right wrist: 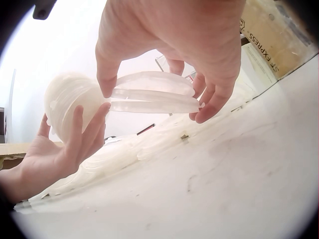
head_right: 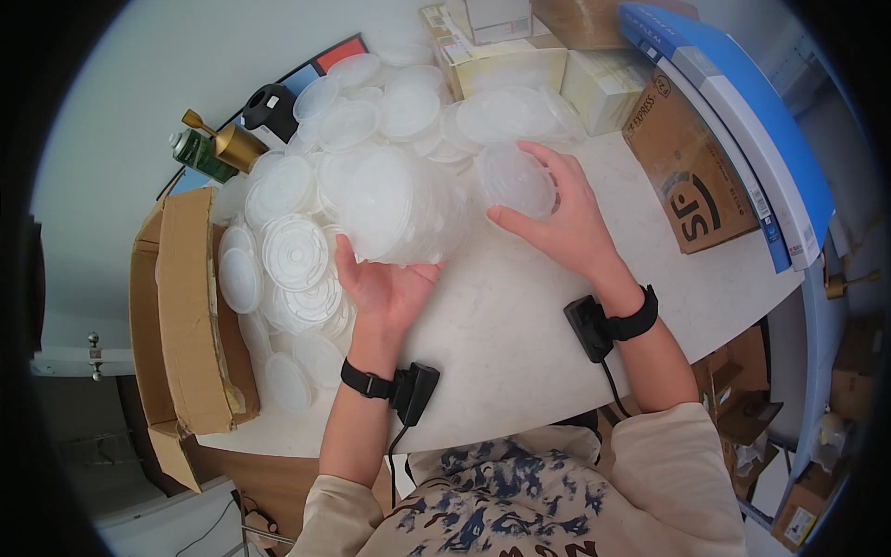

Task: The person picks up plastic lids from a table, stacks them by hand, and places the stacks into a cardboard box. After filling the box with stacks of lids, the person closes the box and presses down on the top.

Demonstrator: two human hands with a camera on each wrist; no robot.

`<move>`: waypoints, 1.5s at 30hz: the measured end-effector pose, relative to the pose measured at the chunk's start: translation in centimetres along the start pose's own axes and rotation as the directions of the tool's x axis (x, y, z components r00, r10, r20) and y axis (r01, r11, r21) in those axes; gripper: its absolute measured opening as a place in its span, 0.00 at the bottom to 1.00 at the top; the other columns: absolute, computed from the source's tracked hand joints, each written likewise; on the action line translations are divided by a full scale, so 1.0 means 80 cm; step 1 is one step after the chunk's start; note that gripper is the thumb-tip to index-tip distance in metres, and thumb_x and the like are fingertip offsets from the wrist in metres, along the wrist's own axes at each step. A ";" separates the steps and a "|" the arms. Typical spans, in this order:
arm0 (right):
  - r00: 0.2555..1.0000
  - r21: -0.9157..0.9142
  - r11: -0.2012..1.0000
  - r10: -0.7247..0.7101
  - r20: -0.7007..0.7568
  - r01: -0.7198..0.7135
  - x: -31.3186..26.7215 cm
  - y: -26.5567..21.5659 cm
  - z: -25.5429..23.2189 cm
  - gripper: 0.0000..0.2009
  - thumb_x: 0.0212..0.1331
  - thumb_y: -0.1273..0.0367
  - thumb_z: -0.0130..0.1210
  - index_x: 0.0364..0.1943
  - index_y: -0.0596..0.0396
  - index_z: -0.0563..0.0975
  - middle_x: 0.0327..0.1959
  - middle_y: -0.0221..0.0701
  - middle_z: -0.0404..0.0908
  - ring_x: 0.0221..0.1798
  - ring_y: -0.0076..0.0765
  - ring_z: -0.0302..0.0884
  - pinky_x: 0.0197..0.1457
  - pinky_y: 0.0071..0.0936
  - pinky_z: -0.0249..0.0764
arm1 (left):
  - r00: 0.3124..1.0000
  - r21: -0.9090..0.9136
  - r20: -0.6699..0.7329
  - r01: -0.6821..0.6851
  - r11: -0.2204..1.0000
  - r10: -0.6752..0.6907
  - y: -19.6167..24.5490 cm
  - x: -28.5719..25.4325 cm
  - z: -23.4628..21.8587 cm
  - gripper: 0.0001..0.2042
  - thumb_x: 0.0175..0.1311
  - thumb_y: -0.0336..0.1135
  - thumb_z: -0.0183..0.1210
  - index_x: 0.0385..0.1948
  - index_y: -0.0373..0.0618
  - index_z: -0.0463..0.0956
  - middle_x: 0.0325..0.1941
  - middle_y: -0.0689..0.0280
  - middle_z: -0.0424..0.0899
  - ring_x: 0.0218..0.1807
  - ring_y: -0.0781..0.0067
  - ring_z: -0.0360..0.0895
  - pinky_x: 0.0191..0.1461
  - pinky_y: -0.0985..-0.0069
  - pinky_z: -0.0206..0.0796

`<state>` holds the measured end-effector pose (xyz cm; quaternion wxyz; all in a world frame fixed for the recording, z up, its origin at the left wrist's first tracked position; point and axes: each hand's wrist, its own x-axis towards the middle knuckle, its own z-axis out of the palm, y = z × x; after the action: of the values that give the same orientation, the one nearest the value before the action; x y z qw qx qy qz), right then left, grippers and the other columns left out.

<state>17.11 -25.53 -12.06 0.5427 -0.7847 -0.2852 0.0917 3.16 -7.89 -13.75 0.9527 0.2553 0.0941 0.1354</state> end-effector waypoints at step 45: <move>0.998 0.284 0.957 0.070 -0.010 -0.064 0.006 -0.006 -0.009 0.32 0.52 0.65 0.68 0.62 0.55 0.69 0.56 0.37 0.74 0.59 0.35 0.71 0.59 0.32 0.69 | 0.999 0.017 0.030 0.022 1.000 -0.022 -0.004 0.003 -0.006 0.42 0.56 0.61 0.60 0.69 0.48 0.56 0.71 0.59 0.62 0.70 0.56 0.63 0.68 0.56 0.62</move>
<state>17.65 -25.75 -11.31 0.6489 -0.7089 -0.2369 0.1422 3.35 -7.84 -14.34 0.9533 0.2643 0.0837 0.1202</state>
